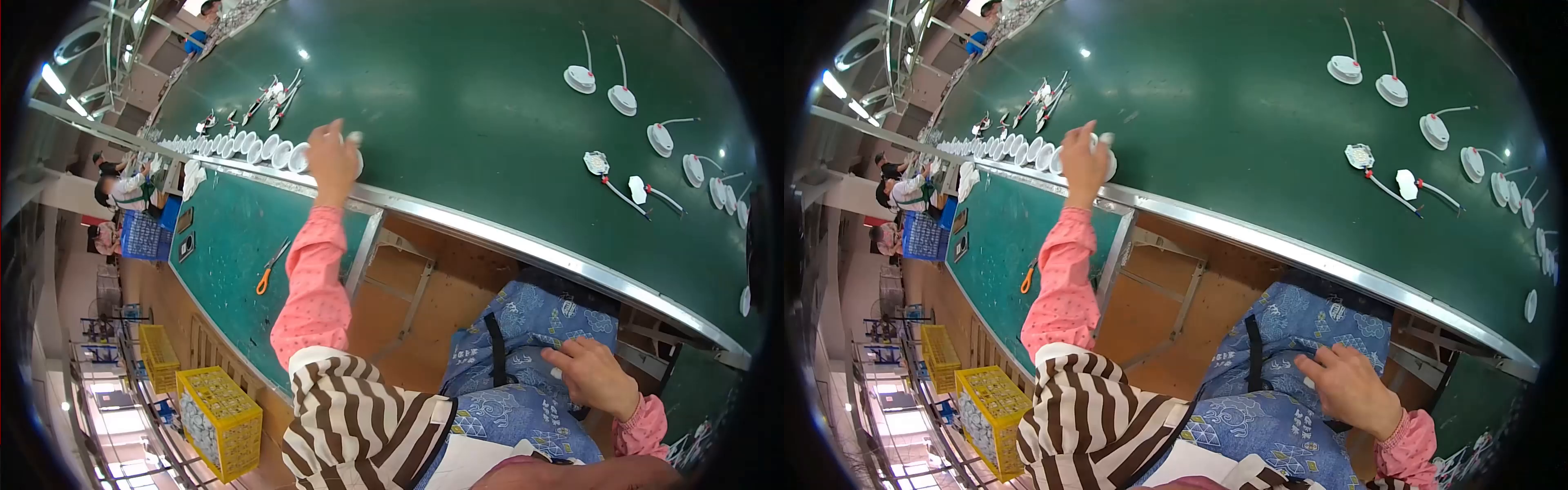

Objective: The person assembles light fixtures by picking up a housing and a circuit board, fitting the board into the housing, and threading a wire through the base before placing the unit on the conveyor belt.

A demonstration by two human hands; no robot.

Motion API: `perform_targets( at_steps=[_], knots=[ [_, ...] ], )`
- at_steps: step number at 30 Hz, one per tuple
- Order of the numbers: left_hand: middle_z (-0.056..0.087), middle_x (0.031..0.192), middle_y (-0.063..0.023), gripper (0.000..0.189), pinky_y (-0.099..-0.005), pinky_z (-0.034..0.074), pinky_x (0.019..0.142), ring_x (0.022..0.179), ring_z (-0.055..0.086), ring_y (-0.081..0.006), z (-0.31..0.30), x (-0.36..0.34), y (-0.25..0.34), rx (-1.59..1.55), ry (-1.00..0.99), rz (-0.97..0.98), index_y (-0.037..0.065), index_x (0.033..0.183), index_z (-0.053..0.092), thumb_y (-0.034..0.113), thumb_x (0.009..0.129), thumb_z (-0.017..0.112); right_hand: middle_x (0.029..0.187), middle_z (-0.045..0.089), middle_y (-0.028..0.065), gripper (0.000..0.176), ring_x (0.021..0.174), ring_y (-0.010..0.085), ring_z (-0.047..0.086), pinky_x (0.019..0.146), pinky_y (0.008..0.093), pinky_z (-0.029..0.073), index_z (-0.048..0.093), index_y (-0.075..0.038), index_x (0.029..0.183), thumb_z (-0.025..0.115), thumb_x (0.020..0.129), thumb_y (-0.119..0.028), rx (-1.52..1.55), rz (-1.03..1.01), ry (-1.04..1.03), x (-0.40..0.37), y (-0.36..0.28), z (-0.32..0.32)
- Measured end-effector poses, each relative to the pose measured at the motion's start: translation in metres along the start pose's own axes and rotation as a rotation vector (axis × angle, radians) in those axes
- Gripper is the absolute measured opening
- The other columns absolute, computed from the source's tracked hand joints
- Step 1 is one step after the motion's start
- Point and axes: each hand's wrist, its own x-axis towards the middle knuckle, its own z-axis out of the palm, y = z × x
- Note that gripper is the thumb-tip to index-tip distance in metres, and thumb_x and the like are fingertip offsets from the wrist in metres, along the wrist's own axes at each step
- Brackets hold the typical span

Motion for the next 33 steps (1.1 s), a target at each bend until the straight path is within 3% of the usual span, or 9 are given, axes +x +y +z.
perform_targets(
  at_steps=[6,10,12,16,18,23,27,30,33],
  knots=[
    [0.060,0.140,-0.0075,0.045,-0.0532,0.036,0.106,0.139,0.047,-0.0321,-0.016,-0.015,-0.088,0.091,-0.147,-0.115,0.016,0.136,0.062,0.031,0.094,0.061,0.092,0.060,0.0111,0.050,0.089,0.0323,0.062,0.079,0.0435,0.052,0.062,-0.006,0.121,0.072,0.072,-0.001,-0.082,-0.080,-0.067,0.045,-0.023,-0.009],
    [0.061,0.139,-0.0100,0.048,-0.0536,0.037,0.109,0.140,0.046,-0.0342,0.006,-0.002,-0.112,0.147,-0.129,0.105,0.020,0.141,0.059,0.028,0.094,0.060,0.095,0.061,0.0110,0.043,0.091,0.0323,0.063,0.078,0.0440,0.053,0.061,-0.006,0.114,0.072,0.073,-0.003,-0.093,-0.138,-0.096,0.060,-0.032,-0.006],
    [0.070,0.124,-0.0126,0.044,-0.0482,0.041,0.110,0.129,0.056,-0.0408,0.021,0.003,-0.120,-0.001,-0.048,0.260,0.015,0.133,0.066,0.028,0.092,0.062,0.097,0.061,0.0122,0.040,0.093,0.0333,0.064,0.078,0.0451,0.053,0.060,-0.006,0.112,0.072,0.074,-0.005,-0.084,-0.092,-0.105,0.056,-0.026,0.000],
    [0.069,0.131,-0.0082,0.039,-0.0490,0.042,0.108,0.130,0.054,-0.0417,0.027,0.005,-0.114,0.004,-0.140,0.290,0.009,0.126,0.070,0.029,0.095,0.060,0.101,0.062,0.0126,0.044,0.096,0.0335,0.064,0.078,0.0458,0.053,0.058,-0.004,0.115,0.073,0.073,-0.009,-0.060,-0.090,-0.019,0.047,-0.016,0.029],
    [0.066,0.135,-0.0101,0.041,-0.0497,0.038,0.112,0.134,0.049,-0.0442,0.035,0.007,-0.127,-0.007,-0.233,0.276,0.009,0.132,0.067,0.023,0.098,0.049,0.103,0.062,0.0142,0.042,0.097,0.0348,0.064,0.079,0.0467,0.053,0.059,-0.002,0.112,0.073,0.073,-0.009,-0.047,-0.053,-0.096,0.055,-0.017,0.035],
    [0.062,0.139,-0.0113,0.046,-0.0545,0.029,0.114,0.143,0.042,-0.0366,0.020,-0.013,-0.055,-0.053,-0.325,0.104,0.016,0.138,0.063,0.020,0.095,0.047,0.102,0.062,0.0150,0.038,0.097,0.0358,0.064,0.075,0.0461,0.054,0.061,-0.002,0.110,0.071,0.074,-0.007,-0.038,-0.063,-0.107,0.065,-0.018,0.047],
    [0.065,0.131,-0.0195,0.047,-0.0489,0.046,0.105,0.129,0.055,-0.0428,0.027,-0.030,-0.001,-0.162,-0.203,0.163,0.009,0.133,0.066,0.009,0.087,0.055,0.104,0.060,0.0152,0.037,0.099,0.0351,0.062,0.075,0.0456,0.054,0.061,-0.004,0.112,0.070,0.076,-0.008,-0.002,-0.075,-0.003,0.058,-0.023,0.041],
    [0.067,0.128,-0.0210,0.048,-0.0485,0.046,0.106,0.125,0.058,-0.0432,0.029,-0.041,0.054,-0.246,-0.172,0.203,0.009,0.131,0.067,0.008,0.083,0.060,0.103,0.061,0.0168,0.027,0.095,0.0360,0.062,0.076,0.0476,0.053,0.063,-0.004,0.103,0.069,0.077,-0.006,0.155,-0.075,0.372,0.083,-0.025,0.057],
    [0.070,0.118,-0.0167,0.041,-0.0493,0.048,0.100,0.120,0.061,-0.0440,0.024,-0.046,0.118,-0.323,-0.133,0.255,0.009,0.125,0.069,0.014,0.085,0.065,0.109,0.057,0.0155,0.035,0.098,0.0335,0.058,0.081,0.0452,0.051,0.061,-0.005,0.112,0.069,0.078,-0.007,0.170,-0.121,0.561,0.109,-0.021,0.051]
  ],
)
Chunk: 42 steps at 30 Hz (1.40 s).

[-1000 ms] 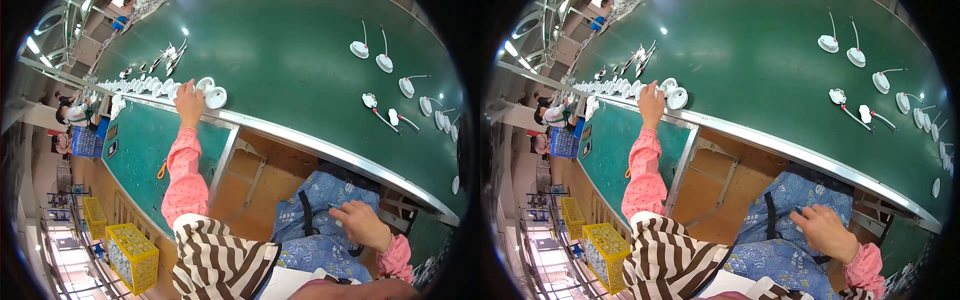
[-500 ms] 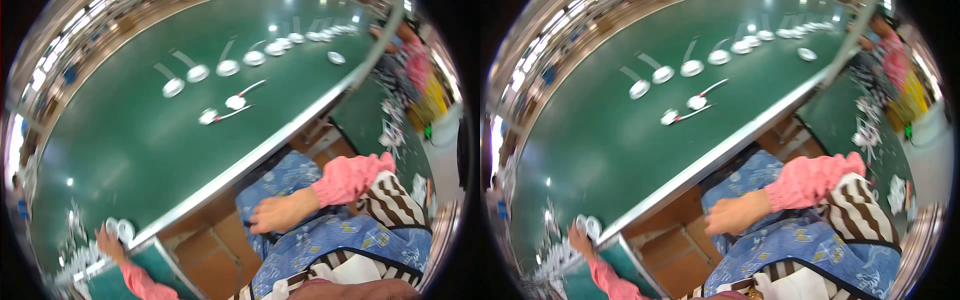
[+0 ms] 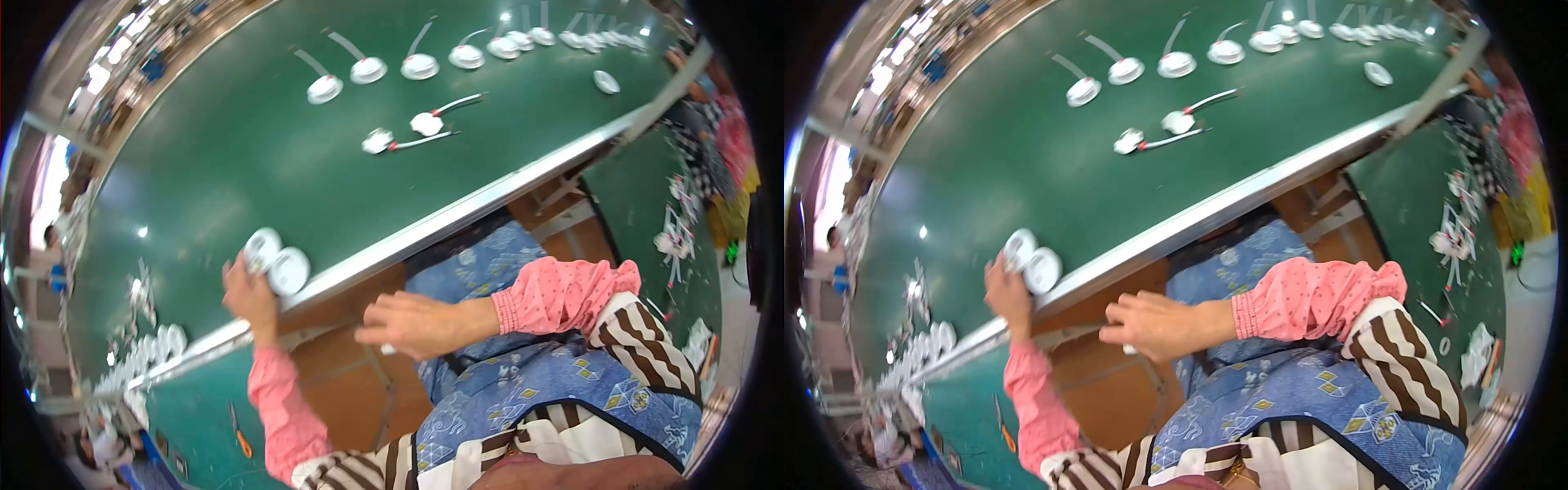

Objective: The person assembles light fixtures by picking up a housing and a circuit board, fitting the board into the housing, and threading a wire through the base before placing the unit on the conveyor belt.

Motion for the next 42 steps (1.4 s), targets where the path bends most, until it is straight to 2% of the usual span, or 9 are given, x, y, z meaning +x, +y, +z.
perform_targets(
  at_steps=[3,8,15,22,24,28,34,36,42],
  knots=[
    [0.066,0.125,-0.0198,0.042,-0.0478,0.046,0.104,0.125,0.058,-0.0419,0.009,0.011,0.057,-0.059,-0.104,-0.014,0.010,0.131,0.065,0.014,0.090,0.057,0.107,0.057,0.0154,0.039,0.099,0.0341,0.058,0.082,0.0451,0.051,0.063,-0.005,0.117,0.069,0.078,-0.006,0.025,-0.015,0.019,0.002,0.005,0.002],
    [0.063,0.131,-0.0112,0.043,-0.0479,0.034,0.108,0.135,0.051,-0.0339,0.041,0.018,0.121,-0.198,-0.215,0.049,0.013,0.136,0.061,0.025,0.094,0.059,0.110,0.057,0.0150,0.043,0.102,0.0343,0.057,0.086,0.0443,0.051,0.063,-0.004,0.121,0.069,0.078,-0.003,-0.098,0.077,0.114,-0.019,0.031,-0.007],
    [0.063,0.134,-0.0155,0.043,-0.0428,0.044,0.107,0.129,0.056,-0.0392,0.050,0.056,0.145,-0.767,-0.362,0.023,0.008,0.140,0.058,0.025,0.101,0.055,0.114,0.058,0.0128,0.052,0.102,0.0307,0.058,0.083,0.0419,0.050,0.061,-0.004,0.125,0.075,0.075,-0.010,-0.338,0.075,0.223,-0.009,0.037,-0.022],
    [0.066,0.131,-0.0181,0.043,-0.0456,0.041,0.109,0.129,0.057,-0.0391,0.088,0.066,0.163,-0.652,-0.461,0.212,0.012,0.140,0.060,0.025,0.099,0.051,0.103,0.059,0.0117,0.041,0.098,0.0305,0.059,0.076,0.0416,0.053,0.063,-0.002,0.116,0.072,0.077,-0.009,-0.347,0.130,0.376,0.000,0.052,-0.024],
    [0.062,0.137,-0.0145,0.047,-0.0473,0.033,0.112,0.134,0.052,-0.0355,0.088,0.054,0.184,-0.652,-0.477,0.295,0.015,0.144,0.056,0.028,0.099,0.049,0.101,0.059,0.0113,0.035,0.097,0.0306,0.059,0.076,0.0406,0.054,0.065,-0.002,0.112,0.069,0.077,-0.007,-0.383,0.167,0.397,-0.016,0.062,-0.038],
    [0.057,0.143,-0.0151,0.056,-0.0461,0.028,0.114,0.138,0.047,-0.0354,0.099,0.045,0.241,-0.747,-0.581,0.307,0.011,0.150,0.047,0.025,0.096,0.050,0.102,0.060,0.0111,0.032,0.099,0.0316,0.059,0.087,0.0437,0.049,0.067,-0.003,0.107,0.068,0.075,-0.005,-0.489,0.190,0.476,-0.070,0.084,-0.080],
    [0.057,0.140,-0.0179,0.061,-0.0473,0.031,0.112,0.134,0.050,-0.0350,0.153,0.052,0.366,-0.830,-0.542,0.451,0.008,0.149,0.047,0.024,0.091,0.056,0.103,0.060,0.0101,0.026,0.102,0.0310,0.059,0.085,0.0473,0.046,0.067,-0.006,0.104,0.065,0.078,-0.005,-0.680,0.414,0.522,-0.172,0.133,-0.163],
    [0.061,0.129,-0.0164,0.059,-0.0474,0.036,0.106,0.125,0.056,-0.0337,0.195,0.058,0.418,-0.866,-0.401,0.554,0.008,0.144,0.052,0.026,0.088,0.060,0.107,0.060,0.0116,0.032,0.106,0.0326,0.058,0.087,0.0477,0.045,0.067,-0.005,0.106,0.065,0.074,0.001,-0.709,0.532,0.500,-0.202,0.157,-0.193],
    [0.063,0.114,-0.0151,0.053,-0.0464,0.041,0.097,0.112,0.060,-0.0325,0.251,0.095,0.576,-0.846,-0.427,0.485,0.008,0.135,0.057,0.026,0.086,0.063,0.101,0.063,0.0137,0.025,0.103,0.0363,0.060,0.087,0.0497,0.048,0.070,-0.006,0.104,0.060,0.081,-0.001,-0.772,0.822,0.581,-0.278,0.226,-0.295]
  ],
)
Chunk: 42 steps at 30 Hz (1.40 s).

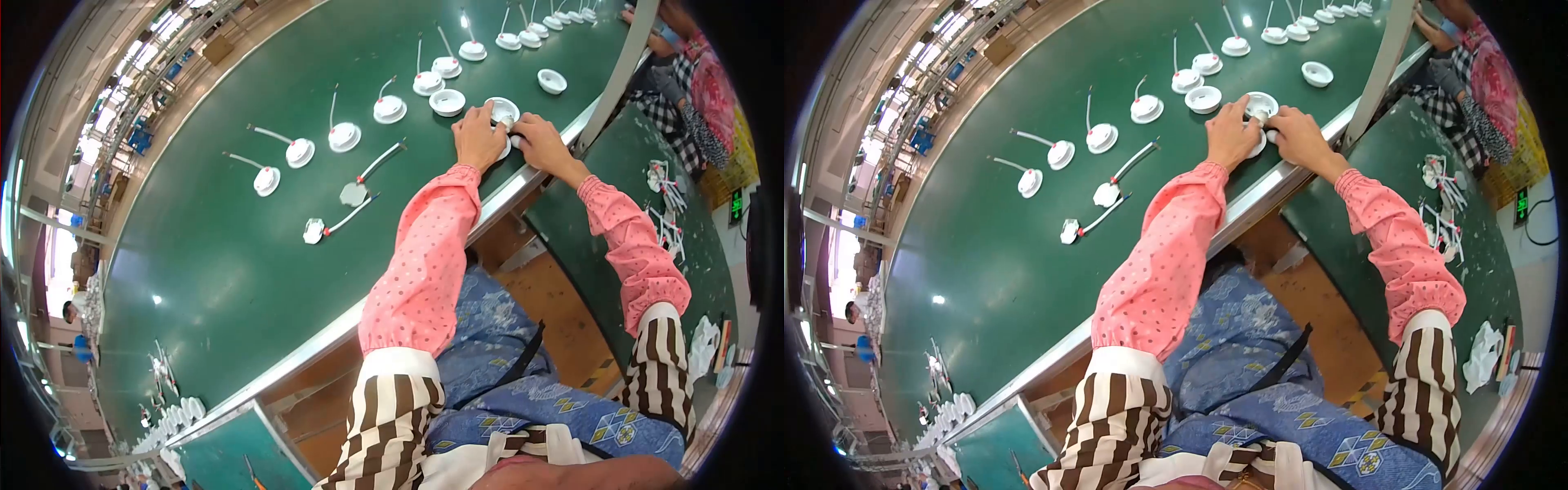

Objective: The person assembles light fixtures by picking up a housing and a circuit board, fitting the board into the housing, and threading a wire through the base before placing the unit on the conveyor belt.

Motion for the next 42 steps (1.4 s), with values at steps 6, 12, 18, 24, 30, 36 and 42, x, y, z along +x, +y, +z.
perform_targets(
  at_steps=[6,12,18,24,30,36,42],
  knots=[
    [0.064,0.112,-0.0160,0.050,-0.0486,0.045,0.089,0.111,0.060,-0.0324,-0.047,-0.005,0.012,0.004,0.101,0.266,0.007,0.132,0.059,0.019,0.085,0.069,0.096,0.062,0.0176,0.025,0.097,0.0395,0.062,0.086,0.0491,0.050,0.070,-0.003,0.102,0.055,0.082,0.002,0.061,0.219,0.171,-0.030,0.020,-0.034],
    [0.065,0.108,-0.0138,0.035,-0.0494,0.042,0.089,0.105,0.061,-0.0334,-0.174,-0.074,-0.063,0.674,0.142,-0.032,0.007,0.120,0.064,0.018,0.087,0.069,0.107,0.063,0.0159,0.033,0.100,0.0356,0.064,0.090,0.0417,0.051,0.068,-0.001,0.111,0.056,0.082,0.006,0.324,-0.058,0.138,-0.027,-0.056,-0.007],
    [0.064,0.100,-0.0117,0.013,-0.0484,0.042,0.086,0.101,0.061,-0.0317,-0.200,-0.114,-0.071,0.698,-0.065,-0.220,0.007,0.094,0.068,0.016,0.085,0.066,0.127,0.057,0.0201,0.050,0.118,0.0407,0.055,0.093,0.0536,0.046,0.058,-0.007,0.131,0.063,0.082,-0.008,0.044,-0.017,0.319,0.078,-0.070,0.055],
    [0.063,0.098,-0.0093,0.017,-0.0489,0.041,0.083,0.099,0.060,-0.0300,-0.211,-0.120,-0.069,0.689,-0.087,-0.167,0.010,0.098,0.070,0.014,0.082,0.065,0.139,0.056,0.0180,0.060,0.128,0.0367,0.052,0.097,0.0643,0.036,0.050,-0.015,0.145,0.064,0.089,-0.034,-0.140,0.273,-0.087,0.134,-0.063,0.072],
    [0.062,0.094,-0.0083,0.014,-0.0477,0.039,0.082,0.098,0.059,-0.0297,-0.210,-0.122,-0.069,0.690,-0.091,-0.097,0.010,0.093,0.067,0.012,0.079,0.066,0.134,0.057,0.0115,0.063,0.125,0.0300,0.054,0.095,0.0620,0.035,0.049,-0.017,0.147,0.066,0.087,-0.024,-0.103,-0.049,0.011,0.068,-0.084,0.058],
    [0.063,0.090,-0.0080,0.012,-0.0457,0.039,0.081,0.093,0.060,-0.0301,-0.207,-0.116,-0.065,0.628,-0.023,-0.063,0.008,0.089,0.064,0.010,0.078,0.064,0.134,0.058,0.0105,0.057,0.121,0.0303,0.057,0.097,0.0483,0.039,0.056,-0.017,0.141,0.068,0.085,-0.017,0.215,-0.057,-0.051,0.054,-0.101,0.024],
    [0.063,0.091,-0.0072,0.013,-0.0422,0.041,0.081,0.091,0.058,-0.0260,-0.237,-0.107,-0.024,0.395,0.242,-0.140,0.007,0.092,0.067,0.010,0.080,0.067,0.129,0.061,0.0079,0.051,0.123,0.0314,0.055,0.093,0.0668,0.036,0.060,-0.017,0.137,0.065,0.089,-0.033,0.145,0.004,0.072,0.119,-0.117,0.079]
  ],
)
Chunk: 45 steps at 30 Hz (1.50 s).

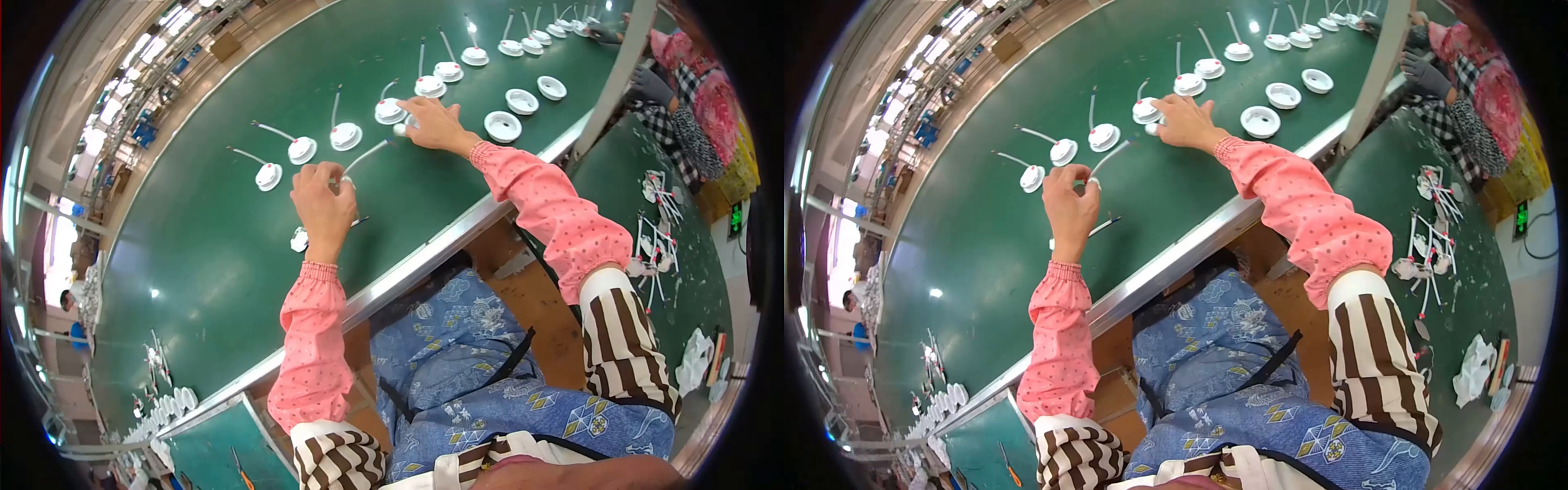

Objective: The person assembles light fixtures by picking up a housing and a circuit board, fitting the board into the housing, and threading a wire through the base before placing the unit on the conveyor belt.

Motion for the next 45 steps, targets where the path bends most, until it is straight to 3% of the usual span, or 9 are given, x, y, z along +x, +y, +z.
perform_targets(
  at_steps=[6,8,11,15,20,30,38,40,45],
  knots=[
    [0.065,0.104,-0.0009,0.013,-0.0323,0.049,0.083,0.096,0.059,-0.0120,-0.059,-0.038,0.011,-1.046,-0.177,-0.626,0.006,0.104,0.069,0.005,0.092,0.064,0.137,0.059,0.0054,0.047,0.132,0.0242,0.050,0.096,0.0646,0.033,0.066,-0.021,0.130,0.069,0.085,-0.037,-0.084,-0.103,-0.259,-0.036,0.006,-0.018],
    [0.065,0.109,-0.0038,0.022,-0.0364,0.051,0.086,0.100,0.061,-0.0157,-0.058,-0.065,0.006,-1.259,-0.199,-0.722,0.007,0.114,0.064,0.002,0.093,0.060,0.127,0.065,0.0067,0.039,0.121,0.0265,0.059,0.094,0.0536,0.042,0.069,-0.017,0.123,0.071,0.087,-0.030,-0.104,-0.179,0.052,-0.065,-0.002,-0.038],
    [0.068,0.107,-0.0054,0.024,-0.0322,0.051,0.082,0.099,0.065,-0.0163,-0.056,-0.099,0.014,-1.511,-0.173,-0.782,0.006,0.116,0.063,0.004,0.093,0.065,0.116,0.070,0.0105,0.032,0.107,0.0288,0.066,0.086,0.0408,0.050,0.071,-0.011,0.118,0.072,0.089,-0.023,0.403,-0.168,0.037,-0.101,-0.034,-0.079],
    [0.067,0.110,-0.0110,0.026,-0.0363,0.051,0.092,0.105,0.064,-0.0204,-0.048,-0.131,0.034,-1.607,-0.044,-0.654,0.001,0.117,0.061,0.003,0.091,0.064,0.120,0.066,0.0084,0.039,0.108,0.0166,0.065,0.089,0.0313,0.053,0.062,0.001,0.130,0.064,0.096,-0.017,1.199,0.256,-0.579,-0.167,-0.114,-0.121],
    [0.063,0.117,-0.0117,0.029,-0.0349,0.049,0.097,0.109,0.061,-0.0204,-0.045,-0.169,0.050,-1.557,-0.074,-0.617,-0.003,0.117,0.059,0.006,0.091,0.066,0.110,0.069,0.0068,0.035,0.095,0.0152,0.068,0.075,0.0306,0.058,0.062,-0.002,0.128,0.062,0.094,-0.005,1.740,0.666,-0.773,-0.215,-0.148,-0.087],
    [0.072,0.099,-0.0107,0.025,-0.0302,0.052,0.089,0.093,0.067,-0.0176,-0.079,-0.215,0.055,-1.235,-0.256,-0.736,-0.006,0.118,0.066,0.004,0.094,0.066,0.103,0.069,0.0051,0.028,0.083,0.0118,0.064,0.065,0.0234,0.050,0.062,0.000,0.123,0.057,0.096,-0.003,1.772,0.772,-0.290,-0.224,-0.119,-0.103],
    [0.071,0.093,-0.0090,0.017,-0.0305,0.052,0.085,0.087,0.066,-0.0165,-0.086,-0.201,0.033,-1.100,-0.098,-0.724,-0.002,0.111,0.069,0.004,0.096,0.064,0.107,0.065,0.0168,0.030,0.095,0.0304,0.068,0.067,0.0292,0.055,0.056,0.004,0.119,0.050,0.090,0.007,1.666,0.828,0.640,-0.128,0.059,-0.126],
    [0.071,0.093,-0.0091,0.016,-0.0301,0.052,0.084,0.087,0.065,-0.0165,-0.081,-0.201,0.038,-1.127,-0.138,-0.699,-0.002,0.110,0.069,0.004,0.096,0.065,0.108,0.065,0.0175,0.030,0.082,0.0286,0.069,0.061,0.0332,0.055,0.055,-0.001,0.117,0.052,0.088,0.007,1.618,0.765,0.793,-0.086,0.140,-0.115],
    [0.070,0.092,-0.0076,0.016,-0.0267,0.052,0.081,0.086,0.064,-0.0143,-0.084,-0.201,0.047,-1.057,-0.171,-0.751,-0.003,0.109,0.069,0.005,0.095,0.066,0.106,0.068,0.0189,0.034,0.089,0.0295,0.071,0.069,0.0358,0.059,0.060,0.006,0.123,0.057,0.091,-0.004,1.093,1.060,0.751,-0.058,0.204,-0.132]
  ],
)
